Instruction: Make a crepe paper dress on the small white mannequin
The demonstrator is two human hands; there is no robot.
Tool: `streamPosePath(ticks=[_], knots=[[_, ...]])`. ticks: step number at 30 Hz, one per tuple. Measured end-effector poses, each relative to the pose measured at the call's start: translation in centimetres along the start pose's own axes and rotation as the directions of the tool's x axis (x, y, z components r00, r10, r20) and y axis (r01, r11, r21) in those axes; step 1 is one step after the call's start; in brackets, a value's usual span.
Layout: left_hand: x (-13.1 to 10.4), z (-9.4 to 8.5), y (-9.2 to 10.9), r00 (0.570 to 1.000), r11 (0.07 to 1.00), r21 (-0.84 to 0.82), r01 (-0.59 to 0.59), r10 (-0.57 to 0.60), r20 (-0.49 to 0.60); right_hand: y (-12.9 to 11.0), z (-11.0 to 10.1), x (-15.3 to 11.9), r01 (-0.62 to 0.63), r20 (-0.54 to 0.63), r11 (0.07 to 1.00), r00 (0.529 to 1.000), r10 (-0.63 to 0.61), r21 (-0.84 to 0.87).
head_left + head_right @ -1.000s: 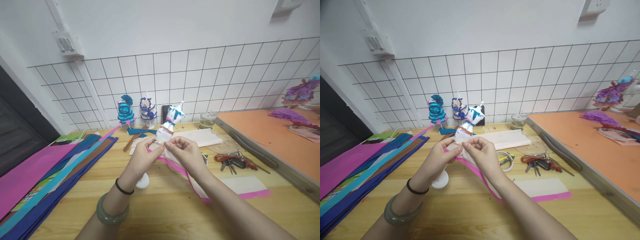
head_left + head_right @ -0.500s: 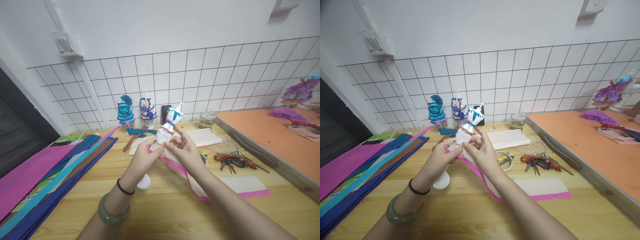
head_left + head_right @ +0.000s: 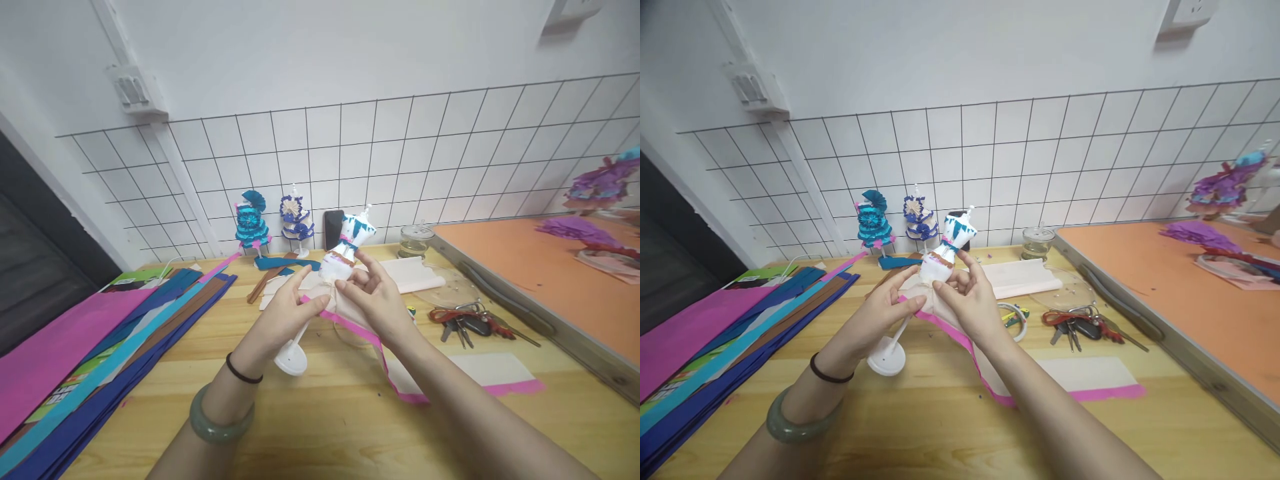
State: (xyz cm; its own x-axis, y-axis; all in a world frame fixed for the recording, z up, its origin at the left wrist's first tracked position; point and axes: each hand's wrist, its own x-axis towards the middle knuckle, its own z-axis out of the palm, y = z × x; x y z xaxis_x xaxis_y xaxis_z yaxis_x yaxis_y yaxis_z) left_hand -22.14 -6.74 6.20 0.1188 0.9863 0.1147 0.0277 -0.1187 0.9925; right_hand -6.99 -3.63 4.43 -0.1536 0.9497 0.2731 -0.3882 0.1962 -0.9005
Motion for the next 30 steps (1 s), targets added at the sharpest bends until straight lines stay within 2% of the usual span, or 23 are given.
streamPosePath(ticks=[3, 6, 9, 12, 15, 23, 30], knots=[[-0.2, -0.1, 0.1, 0.995, 0.994, -0.088, 0.069, -0.063, 0.075, -0.2, -0.1, 0.0, -0.010, -0.022, 1.000, 1.000, 0.010, -0.008], [-0.1, -0.3, 0.2, 0.992, 0.993, -0.092, 0.073, -0.063, 0.107, 0.0, -0.2, 0.2, 0.001, -0.038, 1.000, 0.999, -0.001, -0.017], [0.2, -0.4, 0.1, 1.000, 0.999, 0.053, 0.009, -0.008, -0.025, 0.3, -0.4, 0.4, 0.040, -0.102, 0.999, 0.994, -0.042, -0.027], [0.4, -0.2, -0.3, 0.976, 0.974, 0.221, -0.055, 0.099, -0.193, 0.5, -0.6, 0.6, 0.060, -0.136, 0.998, 0.989, -0.057, 0.014], [0.3, 0.4, -0.6, 0.961, 0.958, 0.275, -0.085, 0.152, -0.230, 0.9, -0.6, 0.6, 0.065, -0.135, 0.997, 0.989, -0.059, 0.045], [0.2, 1.0, 0.0, 0.975, 0.990, 0.140, 0.019, 0.013, -0.224, 1.5, -0.5, 0.5, 0.115, -0.074, 0.993, 0.991, -0.113, 0.020], [0.0, 1.1, 0.3, 0.984, 0.981, 0.183, 0.068, -0.036, -0.176, 1.3, -0.8, 0.6, 0.092, -0.066, 0.996, 0.994, -0.091, 0.009]])
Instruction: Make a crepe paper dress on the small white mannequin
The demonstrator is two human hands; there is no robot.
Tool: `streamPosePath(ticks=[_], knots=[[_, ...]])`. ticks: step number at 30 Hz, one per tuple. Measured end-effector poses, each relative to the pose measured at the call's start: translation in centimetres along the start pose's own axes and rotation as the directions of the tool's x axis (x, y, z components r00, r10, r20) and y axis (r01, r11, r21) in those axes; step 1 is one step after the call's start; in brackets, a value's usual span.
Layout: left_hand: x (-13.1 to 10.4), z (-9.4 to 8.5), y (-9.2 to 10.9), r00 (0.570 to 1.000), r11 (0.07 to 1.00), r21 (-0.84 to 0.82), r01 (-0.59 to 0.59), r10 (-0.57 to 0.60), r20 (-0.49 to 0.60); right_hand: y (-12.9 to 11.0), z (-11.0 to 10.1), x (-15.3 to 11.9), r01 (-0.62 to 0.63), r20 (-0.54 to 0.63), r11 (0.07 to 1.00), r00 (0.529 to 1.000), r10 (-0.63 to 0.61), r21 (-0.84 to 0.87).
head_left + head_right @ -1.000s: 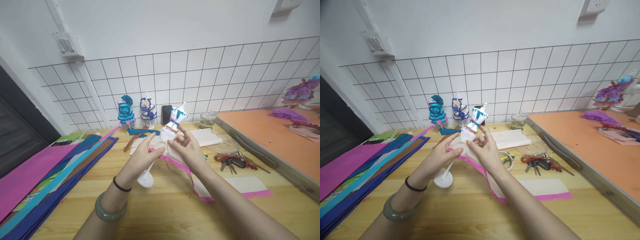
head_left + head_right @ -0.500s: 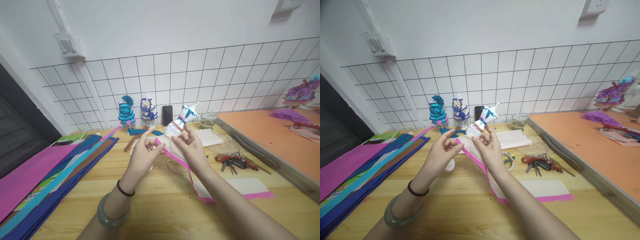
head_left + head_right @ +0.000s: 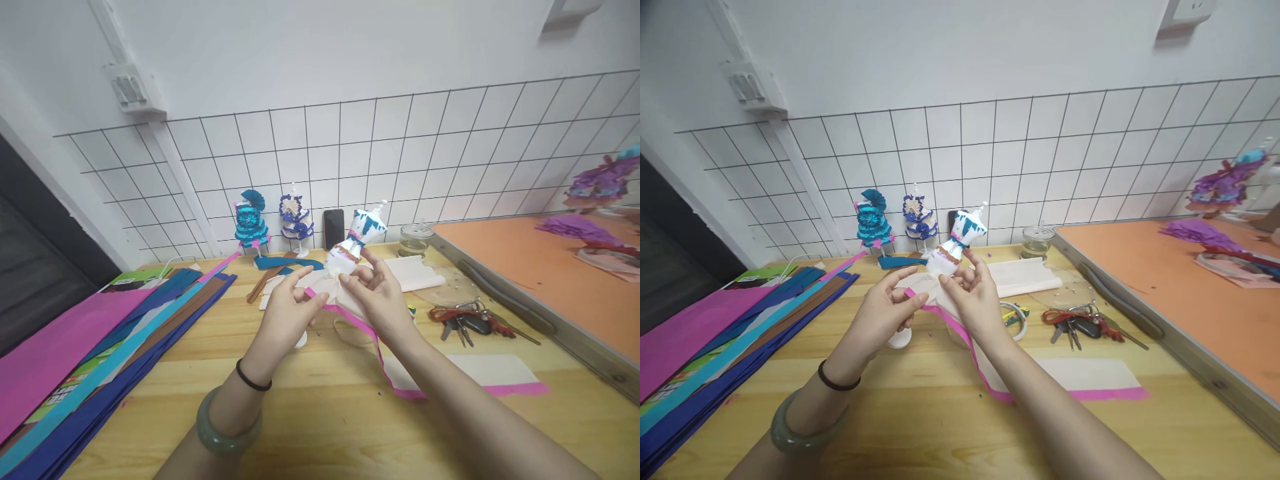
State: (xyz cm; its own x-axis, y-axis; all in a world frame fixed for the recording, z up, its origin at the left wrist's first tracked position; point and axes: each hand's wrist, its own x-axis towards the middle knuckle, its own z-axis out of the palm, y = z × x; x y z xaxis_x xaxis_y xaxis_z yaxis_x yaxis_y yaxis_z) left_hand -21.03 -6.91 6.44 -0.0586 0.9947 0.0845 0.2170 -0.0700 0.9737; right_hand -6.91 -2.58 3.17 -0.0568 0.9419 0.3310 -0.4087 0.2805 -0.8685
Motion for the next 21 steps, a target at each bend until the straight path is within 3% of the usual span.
streamPosePath(ticks=[12, 17, 21], knots=[[0.1, -0.4, -0.6, 0.997, 1.000, 0.001, 0.025, -0.025, 0.074, -0.2, 0.0, -0.2, -0.040, 0.010, 0.999, 0.999, 0.040, 0.017], [0.1, -1.2, -0.4, 0.982, 0.997, 0.052, 0.057, -0.065, 0.177, -0.1, -0.1, -0.1, -0.053, 0.029, 0.999, 0.998, 0.053, 0.007], [0.0, -2.0, 0.0, 0.945, 0.993, 0.074, 0.091, -0.109, 0.309, -0.1, -0.2, 0.1, -0.043, 0.005, 0.999, 0.999, 0.043, -0.020]])
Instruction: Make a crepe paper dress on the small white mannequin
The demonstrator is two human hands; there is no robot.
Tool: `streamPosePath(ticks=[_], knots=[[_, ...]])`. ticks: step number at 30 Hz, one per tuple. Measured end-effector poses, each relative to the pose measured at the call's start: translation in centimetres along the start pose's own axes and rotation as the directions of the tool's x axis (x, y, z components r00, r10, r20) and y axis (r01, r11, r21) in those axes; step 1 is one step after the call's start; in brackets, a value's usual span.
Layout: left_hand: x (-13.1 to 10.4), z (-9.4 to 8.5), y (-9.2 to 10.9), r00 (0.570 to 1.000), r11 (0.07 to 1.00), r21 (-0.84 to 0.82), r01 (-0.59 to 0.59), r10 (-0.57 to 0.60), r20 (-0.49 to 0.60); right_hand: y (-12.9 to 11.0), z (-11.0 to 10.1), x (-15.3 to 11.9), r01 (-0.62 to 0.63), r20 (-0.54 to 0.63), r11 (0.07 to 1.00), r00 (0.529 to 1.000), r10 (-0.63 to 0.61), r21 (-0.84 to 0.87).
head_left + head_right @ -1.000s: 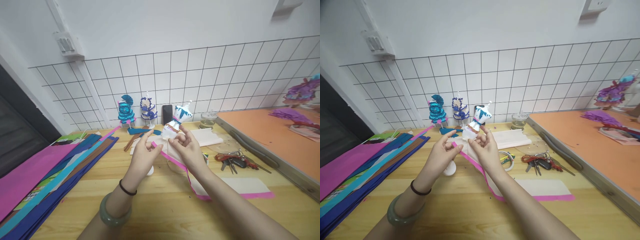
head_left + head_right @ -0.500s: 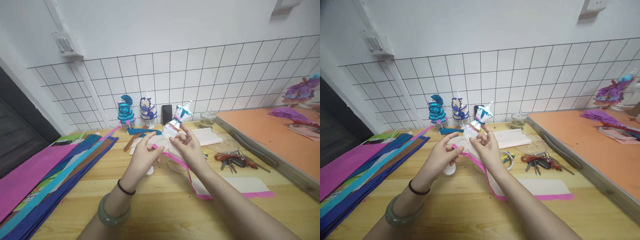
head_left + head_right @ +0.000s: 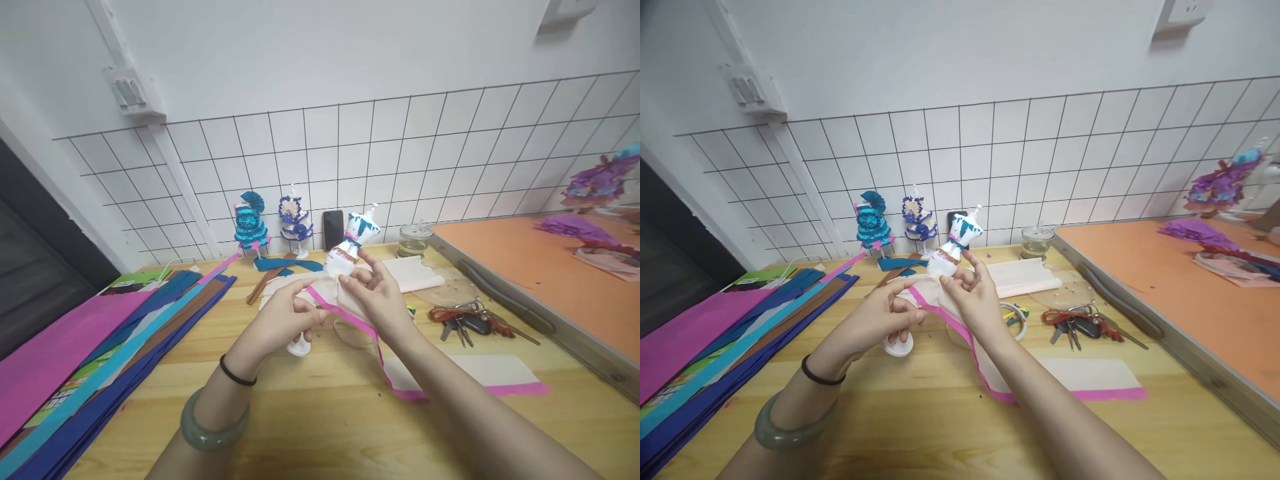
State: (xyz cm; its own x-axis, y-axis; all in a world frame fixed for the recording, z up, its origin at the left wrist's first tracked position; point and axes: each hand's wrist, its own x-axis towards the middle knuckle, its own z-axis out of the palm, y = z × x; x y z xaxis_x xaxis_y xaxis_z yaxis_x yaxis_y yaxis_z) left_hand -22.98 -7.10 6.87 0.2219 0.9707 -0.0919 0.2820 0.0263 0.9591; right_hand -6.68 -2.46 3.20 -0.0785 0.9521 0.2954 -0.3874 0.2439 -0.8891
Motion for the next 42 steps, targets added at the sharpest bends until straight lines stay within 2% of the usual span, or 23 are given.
streamPosePath(ticks=[2, 3, 6, 8, 10, 13, 16, 19, 23, 30, 32, 35, 39, 42], knots=[[-0.1, -0.2, 0.1, 1.000, 1.000, 0.019, -0.011, 0.011, 0.002, -0.1, -0.1, 0.1, 0.004, 0.005, 1.000, 1.000, -0.004, -0.005], [-0.1, -0.2, 0.2, 0.999, 0.999, 0.037, -0.028, 0.029, -0.034, -0.1, -0.1, 0.1, 0.000, 0.009, 1.000, 1.000, 0.000, -0.007], [0.2, -0.2, 0.2, 0.962, 0.989, 0.111, -0.093, 0.119, -0.245, -0.4, 0.1, -0.1, -0.040, 0.035, 0.999, 0.999, 0.041, -0.029], [0.5, -0.1, 0.2, 0.928, 0.984, 0.113, -0.138, 0.168, -0.333, -0.5, 0.3, -0.3, -0.082, 0.064, 0.996, 0.994, 0.085, -0.045], [0.7, 0.0, 0.1, 0.936, 0.984, 0.038, -0.173, 0.176, -0.305, -0.5, 0.5, -0.5, -0.111, 0.104, 0.993, 0.988, 0.115, -0.042], [0.8, 0.3, -0.1, 0.973, 0.968, -0.139, -0.209, 0.191, -0.130, -0.1, 0.8, -0.8, -0.121, 0.150, 0.993, 0.981, 0.122, -0.014], [0.9, 0.7, -0.3, 0.970, 0.938, -0.248, -0.244, 0.238, -0.051, 0.3, 0.9, -0.9, -0.092, 0.177, 0.996, 0.980, 0.090, 0.006], [0.8, 1.0, -0.5, 0.970, 0.942, -0.230, -0.244, 0.236, -0.063, 0.7, 0.9, -0.9, -0.036, 0.187, 0.999, 0.982, 0.032, 0.017], [0.8, 1.3, -0.4, 0.963, 0.952, -0.172, -0.253, 0.232, -0.136, 0.7, 0.8, -0.9, 0.020, 0.169, 0.999, 0.985, -0.014, -0.029], [0.9, 1.4, -0.1, 0.966, 0.960, -0.170, -0.222, 0.192, -0.176, -0.4, 0.7, -1.0, -0.082, 0.095, 0.985, 0.991, 0.097, -0.155], [0.9, 1.5, -0.2, 0.965, 0.960, -0.180, -0.216, 0.181, -0.191, -0.5, 0.6, -0.9, -0.096, 0.128, 0.985, 0.985, 0.114, -0.141], [1.1, 1.3, -0.5, 0.964, 0.961, -0.186, -0.204, 0.164, -0.210, -0.5, 0.4, -0.7, -0.127, 0.244, 0.987, 0.959, 0.147, -0.098], [1.3, 1.0, -0.9, 0.964, 0.951, -0.228, -0.207, 0.159, -0.211, -0.9, 0.1, -0.5, -0.190, 0.215, 0.975, 0.954, 0.211, -0.117], [1.3, 0.7, -0.9, 0.957, 0.952, -0.217, -0.218, 0.165, -0.239, -1.2, 0.0, -0.5, -0.190, 0.284, 0.970, 0.932, 0.227, -0.153]])
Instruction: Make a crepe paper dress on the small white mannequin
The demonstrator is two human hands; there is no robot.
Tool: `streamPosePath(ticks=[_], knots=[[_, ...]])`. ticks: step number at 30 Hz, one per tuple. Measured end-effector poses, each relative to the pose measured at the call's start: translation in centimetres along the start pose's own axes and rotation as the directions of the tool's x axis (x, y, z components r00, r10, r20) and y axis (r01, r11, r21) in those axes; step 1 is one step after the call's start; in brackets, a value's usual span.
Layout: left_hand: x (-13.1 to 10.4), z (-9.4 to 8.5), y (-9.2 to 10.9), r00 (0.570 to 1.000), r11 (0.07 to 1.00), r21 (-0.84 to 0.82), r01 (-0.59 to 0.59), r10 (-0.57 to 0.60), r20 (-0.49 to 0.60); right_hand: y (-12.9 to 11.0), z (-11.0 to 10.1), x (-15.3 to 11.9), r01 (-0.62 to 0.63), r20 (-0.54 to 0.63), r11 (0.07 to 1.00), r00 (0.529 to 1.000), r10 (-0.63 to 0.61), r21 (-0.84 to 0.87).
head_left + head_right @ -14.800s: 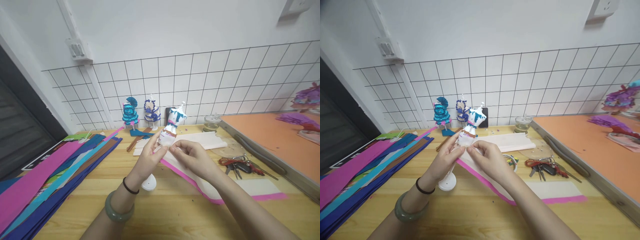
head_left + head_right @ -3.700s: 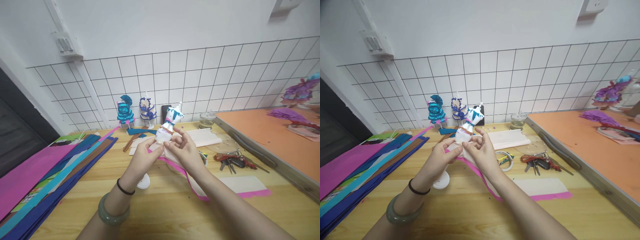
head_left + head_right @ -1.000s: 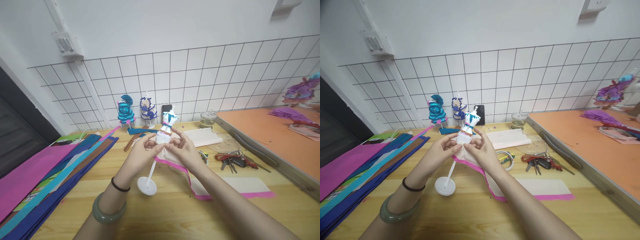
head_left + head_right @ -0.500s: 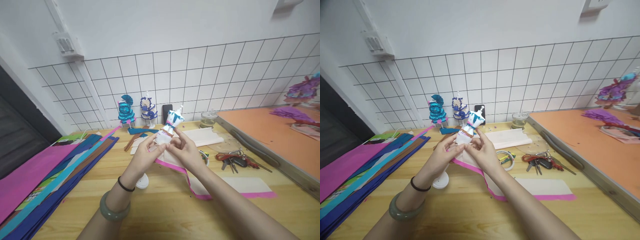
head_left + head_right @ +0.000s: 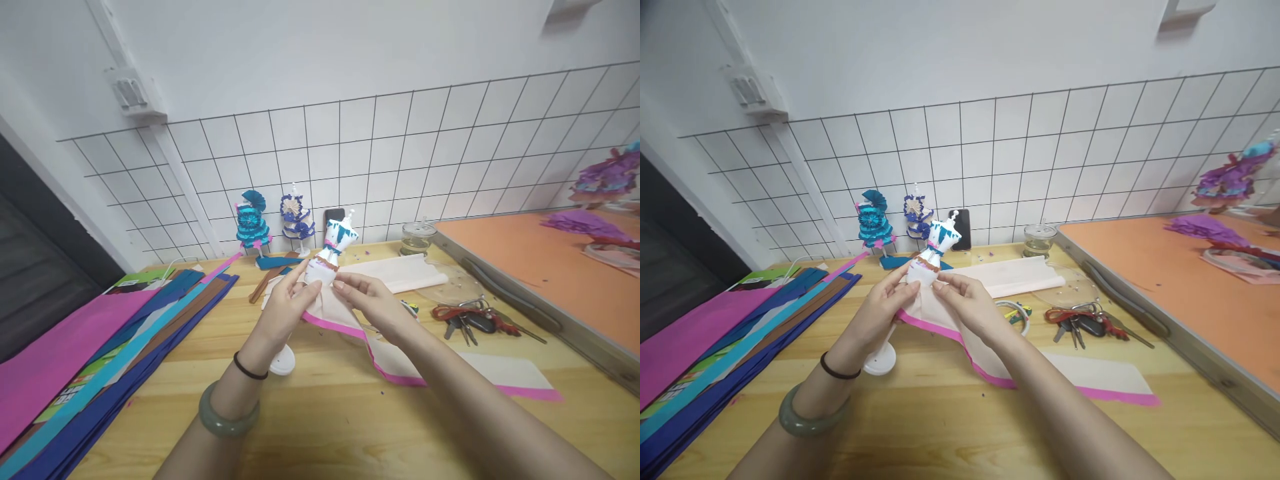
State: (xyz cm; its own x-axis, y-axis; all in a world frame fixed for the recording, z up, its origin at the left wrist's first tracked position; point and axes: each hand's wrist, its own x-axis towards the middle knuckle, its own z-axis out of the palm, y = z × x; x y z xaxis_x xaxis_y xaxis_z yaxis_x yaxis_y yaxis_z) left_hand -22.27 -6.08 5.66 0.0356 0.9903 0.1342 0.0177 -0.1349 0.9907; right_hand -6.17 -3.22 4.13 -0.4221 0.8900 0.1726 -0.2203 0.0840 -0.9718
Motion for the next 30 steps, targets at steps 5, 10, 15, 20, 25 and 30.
streamPosePath(ticks=[5, 10, 15, 20, 25, 30], knots=[[-0.1, 0.1, 0.6, 1.000, 1.000, 0.025, -0.015, 0.015, -0.014, 0.0, 0.0, -0.2, 0.003, -0.015, 0.985, 1.000, -0.006, -0.171], [-0.1, 0.1, 0.8, 1.000, 0.998, 0.057, 0.010, -0.009, -0.014, 0.4, 0.0, -0.2, 0.055, -0.021, 0.979, 0.998, -0.060, -0.197], [-0.1, 0.0, 0.5, 1.000, 0.998, 0.050, -0.023, 0.022, 0.015, 0.0, 0.1, -0.4, 0.120, 0.001, 0.956, 0.992, -0.124, -0.266], [-0.2, -0.1, 0.3, 0.998, 0.997, 0.065, -0.052, 0.051, 0.022, -0.9, 0.4, -0.8, 0.162, 0.044, 0.945, 0.987, -0.156, -0.283], [-0.2, -0.2, 0.5, 0.996, 0.995, 0.070, -0.075, 0.072, 0.046, -1.4, 0.6, -1.1, 0.235, 0.104, 0.921, 0.972, -0.212, -0.311], [-0.3, -0.2, 0.4, 0.996, 0.994, 0.065, -0.089, 0.087, 0.033, -1.4, 0.6, -1.2, 0.260, 0.108, 0.917, 0.965, -0.238, -0.303]])
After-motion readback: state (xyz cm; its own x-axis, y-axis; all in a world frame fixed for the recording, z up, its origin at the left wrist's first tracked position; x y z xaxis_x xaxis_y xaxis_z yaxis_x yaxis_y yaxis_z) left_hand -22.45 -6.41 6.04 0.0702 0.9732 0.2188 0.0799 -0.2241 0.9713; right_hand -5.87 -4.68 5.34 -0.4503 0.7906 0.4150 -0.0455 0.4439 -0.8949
